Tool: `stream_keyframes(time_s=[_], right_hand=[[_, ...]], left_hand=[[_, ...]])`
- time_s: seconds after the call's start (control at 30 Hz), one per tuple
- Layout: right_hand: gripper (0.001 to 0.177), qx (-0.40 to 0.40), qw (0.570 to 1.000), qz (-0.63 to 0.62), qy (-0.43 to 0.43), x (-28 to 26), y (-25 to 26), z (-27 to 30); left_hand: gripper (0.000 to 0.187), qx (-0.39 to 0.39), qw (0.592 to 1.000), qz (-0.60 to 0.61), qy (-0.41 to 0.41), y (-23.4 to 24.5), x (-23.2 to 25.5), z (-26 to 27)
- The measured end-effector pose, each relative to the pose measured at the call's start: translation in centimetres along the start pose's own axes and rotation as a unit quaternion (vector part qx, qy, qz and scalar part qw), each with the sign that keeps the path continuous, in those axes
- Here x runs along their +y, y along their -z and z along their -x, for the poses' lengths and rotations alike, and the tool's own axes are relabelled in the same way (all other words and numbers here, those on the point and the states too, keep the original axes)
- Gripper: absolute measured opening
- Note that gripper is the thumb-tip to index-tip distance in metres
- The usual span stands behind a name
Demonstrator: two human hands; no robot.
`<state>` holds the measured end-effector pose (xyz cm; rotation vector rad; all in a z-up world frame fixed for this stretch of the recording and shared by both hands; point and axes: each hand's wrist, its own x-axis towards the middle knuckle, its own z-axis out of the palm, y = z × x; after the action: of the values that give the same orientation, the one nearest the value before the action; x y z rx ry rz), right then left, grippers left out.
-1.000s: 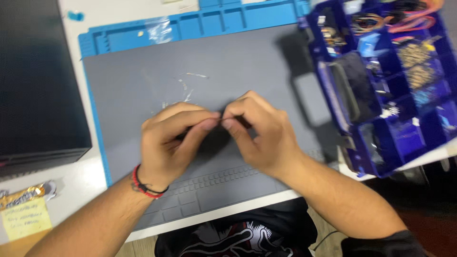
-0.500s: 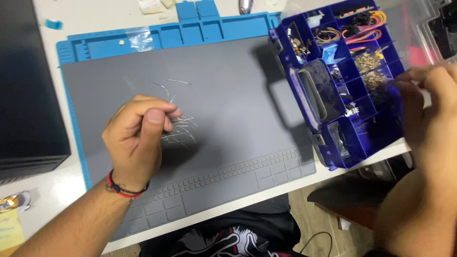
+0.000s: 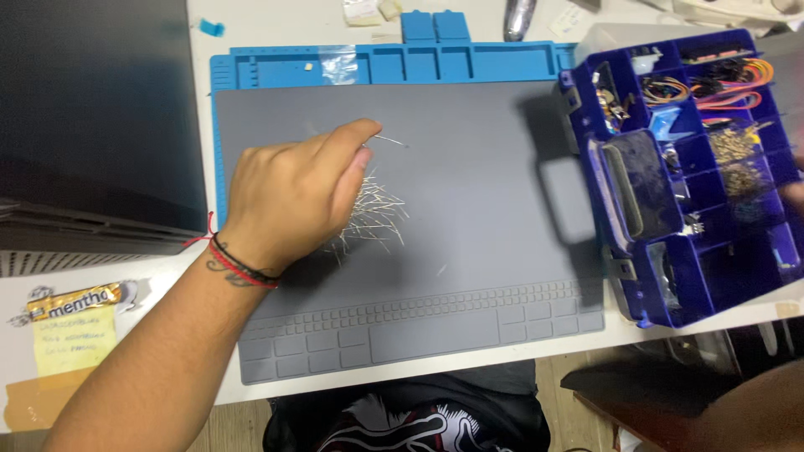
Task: The person bends and shapes thin metal wires by hand on a gray work mat. They repeatedly pick up individual wires, bend them into curved shapes, and place them back onto the mat.
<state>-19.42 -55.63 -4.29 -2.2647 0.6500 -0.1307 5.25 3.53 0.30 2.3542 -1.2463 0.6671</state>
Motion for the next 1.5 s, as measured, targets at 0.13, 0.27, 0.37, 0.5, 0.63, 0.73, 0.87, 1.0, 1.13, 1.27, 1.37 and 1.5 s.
stream_keyframes(time_s=[0.13, 0.27, 0.37, 0.5, 0.63, 0.73, 0.87, 1.0, 1.13, 1.27, 1.37, 1.5], right_hand=[[0.042, 0.088, 0.968, 0.173, 0.156, -20.3, -7.3, 8.9], [0.015, 0.085, 0.808, 0.456, 0.363, -31.8, -16.1, 11.9], [0.015, 0.097, 0.818, 0.392, 0.410, -33.3, -22.4, 8.6], [0.008, 0.130, 0.834, 0.332, 0.421, -34.0, -28.1, 3.9], [0.008, 0.133, 0.829, 0.312, 0.444, -33.4, -30.4, 1.4], [0.012, 0.120, 0.831, 0.305, 0.448, -32.7, -31.1, 0.7], [0.015, 0.124, 0.830, 0.304, 0.452, -31.5, -32.0, -0.3], [0.014, 0.113, 0.834, 0.308, 0.445, -32.0, -31.6, 0.4], [0.008, 0.127, 0.837, 0.314, 0.430, -32.8, -28.0, 2.8], [0.017, 0.148, 0.855, 0.256, 0.427, -32.7, -24.1, 5.9], [0.015, 0.113, 0.873, 0.190, 0.435, -31.6, -23.4, 7.0], [0.017, 0.042, 0.902, 0.172, 0.394, -30.0, -24.7, 7.3]], left_hand=[[0.022, -0.051, 0.997, -0.054, 0.017, -1.4, -0.7, 0.0], [0.028, -0.087, 0.992, -0.084, 0.026, -3.4, -1.4, 0.6], [0.014, -0.081, 0.993, -0.070, 0.044, -3.9, -1.6, 0.5], [0.011, -0.062, 0.996, -0.054, 0.039, -4.2, -1.9, 0.7], [0.013, -0.048, 0.998, -0.034, 0.032, -4.3, -2.0, 0.6], [0.016, -0.049, 0.997, -0.027, 0.043, -4.5, -1.9, 0.6], [0.017, -0.047, 0.998, -0.017, 0.042, -4.4, -1.5, 0.7], [0.016, -0.023, 0.999, -0.017, 0.025, -3.7, -1.4, 0.3], [0.015, 0.004, 1.000, -0.014, 0.019, -3.0, -0.8, 0.1], [0.009, -0.021, 0.998, 0.052, 0.016, -2.4, 0.8, 0.1], [0.014, -0.058, 0.990, 0.126, 0.030, -2.1, 1.8, 0.3], [0.036, -0.070, 0.973, 0.218, 0.041, -1.3, 2.7, -0.1]])
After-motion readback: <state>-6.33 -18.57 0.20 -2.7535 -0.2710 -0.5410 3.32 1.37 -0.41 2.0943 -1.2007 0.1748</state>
